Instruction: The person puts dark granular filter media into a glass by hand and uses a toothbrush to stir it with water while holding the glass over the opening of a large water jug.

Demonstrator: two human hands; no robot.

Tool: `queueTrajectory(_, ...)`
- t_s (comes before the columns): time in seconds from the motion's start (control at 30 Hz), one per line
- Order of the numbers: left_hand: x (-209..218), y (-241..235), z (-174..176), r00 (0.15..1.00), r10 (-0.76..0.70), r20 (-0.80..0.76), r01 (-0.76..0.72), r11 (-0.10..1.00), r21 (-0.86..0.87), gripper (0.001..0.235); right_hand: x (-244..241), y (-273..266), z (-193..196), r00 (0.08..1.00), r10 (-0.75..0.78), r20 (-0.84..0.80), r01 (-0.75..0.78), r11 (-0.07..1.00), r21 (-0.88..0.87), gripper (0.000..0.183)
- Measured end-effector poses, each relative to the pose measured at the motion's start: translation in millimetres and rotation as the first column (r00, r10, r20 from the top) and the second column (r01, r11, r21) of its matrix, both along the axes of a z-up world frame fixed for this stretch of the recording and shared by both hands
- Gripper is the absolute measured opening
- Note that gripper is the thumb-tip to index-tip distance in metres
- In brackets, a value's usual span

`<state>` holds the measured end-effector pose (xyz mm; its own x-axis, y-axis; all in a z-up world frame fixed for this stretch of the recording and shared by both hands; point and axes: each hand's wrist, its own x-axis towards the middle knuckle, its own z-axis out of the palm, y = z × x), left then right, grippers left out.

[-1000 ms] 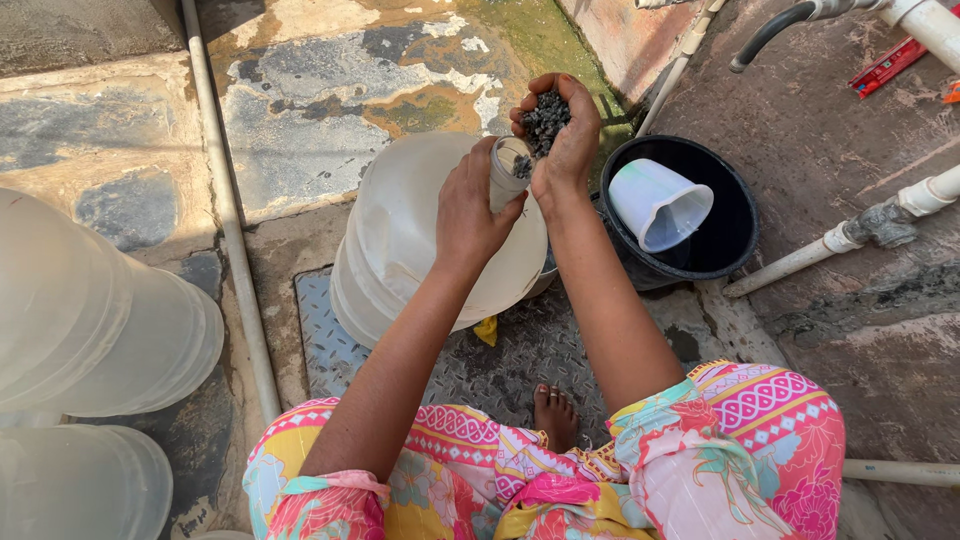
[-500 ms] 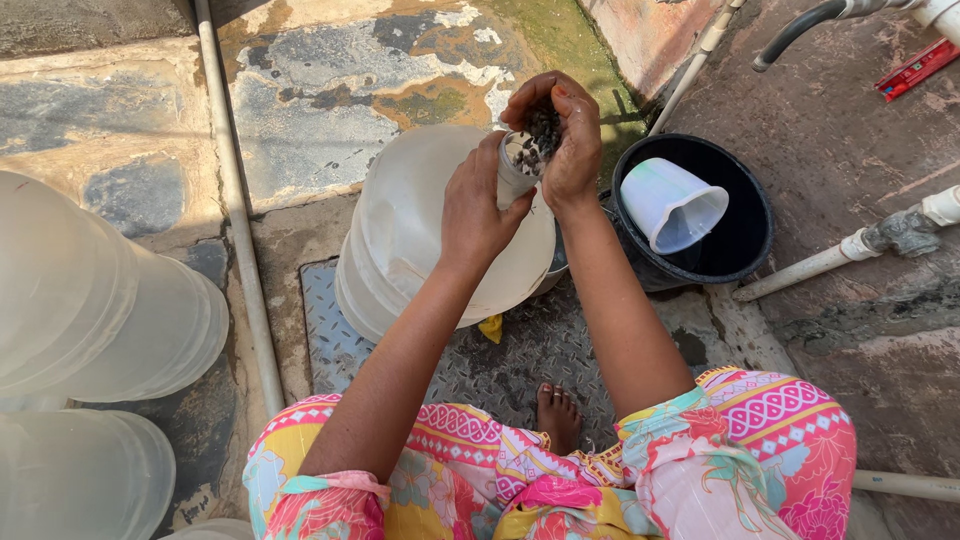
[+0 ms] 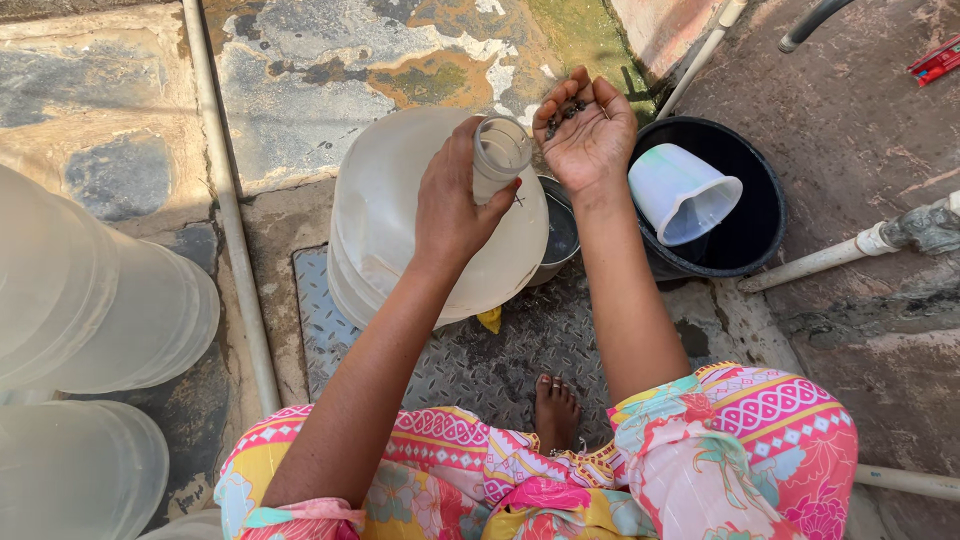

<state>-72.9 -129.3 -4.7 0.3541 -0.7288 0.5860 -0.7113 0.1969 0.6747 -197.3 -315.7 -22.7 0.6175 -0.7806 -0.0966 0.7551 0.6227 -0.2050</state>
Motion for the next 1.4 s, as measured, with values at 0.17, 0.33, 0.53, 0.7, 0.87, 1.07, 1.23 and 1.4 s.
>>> queueTrajectory(0.17, 32.2, 13.7, -1.9, 0.999, -0.017, -0.034, 0.018, 0.999, 0.028, 0.074, -21.5, -37.3, -155.1, 0.797, -0.219, -0.563, 0.013, 0.938, -0.347, 0.041)
queueTrajectory(0.33, 67.9, 28.8, -4.9, 0.994, -0.054, -0.093, 0.054, 0.999, -0.001, 0.072, -28.7, -54.7, -278.4, -0.112, -0.564, -0.818, -0.974, 0.227, -0.022, 0.046)
queueTrajectory(0.53, 95.9, 40.2, -17.8, 0.986, -0.035, -0.165, 0.04, 0.999, 0.025, 0.072, 8.8, -59.9, -332.1, -0.176, -0.65, -0.739, -0.952, 0.302, -0.04, 0.051)
queueTrajectory(0.7, 119.9, 51.1, -25.7, 0.991, 0.03, -0.13, -0.028, 0.999, 0.018, 0.073, 25.7, -42.0, -349.3, -0.338, -0.601, -0.725, -0.931, 0.325, 0.164, 0.062)
queueTrajectory(0.87, 120.7, 52.7, -33.4, 0.987, 0.033, -0.159, -0.029, 0.999, 0.03, 0.076, 10.8, -37.8, -352.2, -0.43, -0.465, -0.774, -0.903, 0.224, 0.367, 0.064)
queueTrajectory(1.07, 120.0, 53.0, -31.0, 0.985, 0.035, -0.172, -0.029, 0.999, 0.035, 0.072, -1.1, -33.3, -345.9, -0.411, -0.3, -0.861, -0.908, 0.221, 0.356, 0.059)
queueTrajectory(1.23, 118.5, 53.6, -31.1, 0.991, 0.029, -0.13, -0.028, 1.0, 0.004, 0.07, -15.4, -44.0, -337.5, -0.155, 0.015, -0.988, -0.9, 0.411, 0.147, 0.047)
queueTrajectory(1.4, 117.3, 53.1, -29.8, 0.99, 0.03, -0.139, -0.027, 0.999, 0.024, 0.068, -34.3, -60.9, -310.3, 0.232, 0.327, -0.916, -0.737, 0.673, 0.053, 0.029)
